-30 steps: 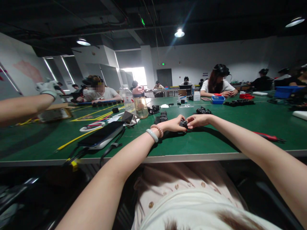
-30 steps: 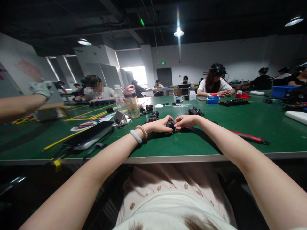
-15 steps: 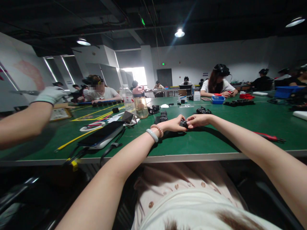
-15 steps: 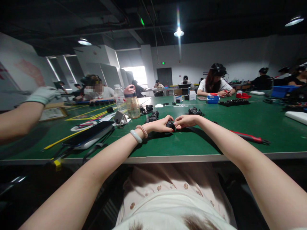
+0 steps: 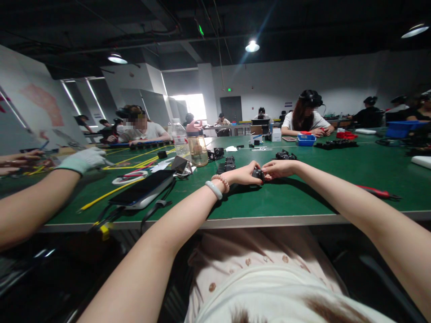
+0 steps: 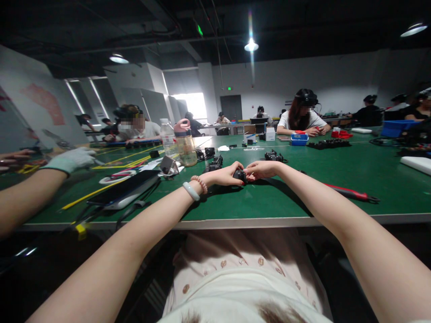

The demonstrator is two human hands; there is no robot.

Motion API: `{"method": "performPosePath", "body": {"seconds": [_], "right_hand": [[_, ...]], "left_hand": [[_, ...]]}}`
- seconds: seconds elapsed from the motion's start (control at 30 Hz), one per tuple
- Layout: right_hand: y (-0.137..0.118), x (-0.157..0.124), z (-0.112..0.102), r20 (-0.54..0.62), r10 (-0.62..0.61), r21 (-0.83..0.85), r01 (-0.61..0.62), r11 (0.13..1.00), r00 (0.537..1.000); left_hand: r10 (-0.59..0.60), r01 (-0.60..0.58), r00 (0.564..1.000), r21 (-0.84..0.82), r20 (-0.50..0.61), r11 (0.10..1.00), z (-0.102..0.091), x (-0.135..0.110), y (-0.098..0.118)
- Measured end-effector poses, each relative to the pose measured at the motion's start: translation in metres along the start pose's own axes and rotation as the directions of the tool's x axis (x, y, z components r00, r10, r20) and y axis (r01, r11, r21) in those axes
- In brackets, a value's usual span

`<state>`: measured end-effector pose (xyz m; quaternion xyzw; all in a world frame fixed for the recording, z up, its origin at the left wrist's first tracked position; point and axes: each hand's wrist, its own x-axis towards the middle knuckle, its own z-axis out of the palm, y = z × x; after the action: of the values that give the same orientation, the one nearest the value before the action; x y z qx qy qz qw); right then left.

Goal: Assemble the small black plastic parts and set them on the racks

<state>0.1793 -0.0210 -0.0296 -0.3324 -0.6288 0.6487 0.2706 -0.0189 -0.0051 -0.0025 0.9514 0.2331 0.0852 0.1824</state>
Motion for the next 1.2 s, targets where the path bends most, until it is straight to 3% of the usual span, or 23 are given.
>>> {"method": "performPosePath", "body": {"seconds": [0.43,0.83,1.2], "right_hand": [[-0.001,-0.0022,-0.0001,0.02,-0.013,0.019,0.012,1.0,1.0],[-0.007,-0.0045,0.0076,-0.074,-0.02,-0.144,0.009,0.99,0.997],[-0.0057,-0.0035,0.0064,-0.092,-0.013,-0.096,0.004,0.995,0.996]], "left_hand": [[-0.054,0.054,0.999,0.025,0.007,0.998,0.0009,0.0008,0.0004],[-0.025,0.025,1.0,0.006,0.005,1.0,0.0005,0.0007,0.0004],[-0.025,0.025,1.0,0.013,0.011,1.0,0.001,0.0012,-0.0026]]}}
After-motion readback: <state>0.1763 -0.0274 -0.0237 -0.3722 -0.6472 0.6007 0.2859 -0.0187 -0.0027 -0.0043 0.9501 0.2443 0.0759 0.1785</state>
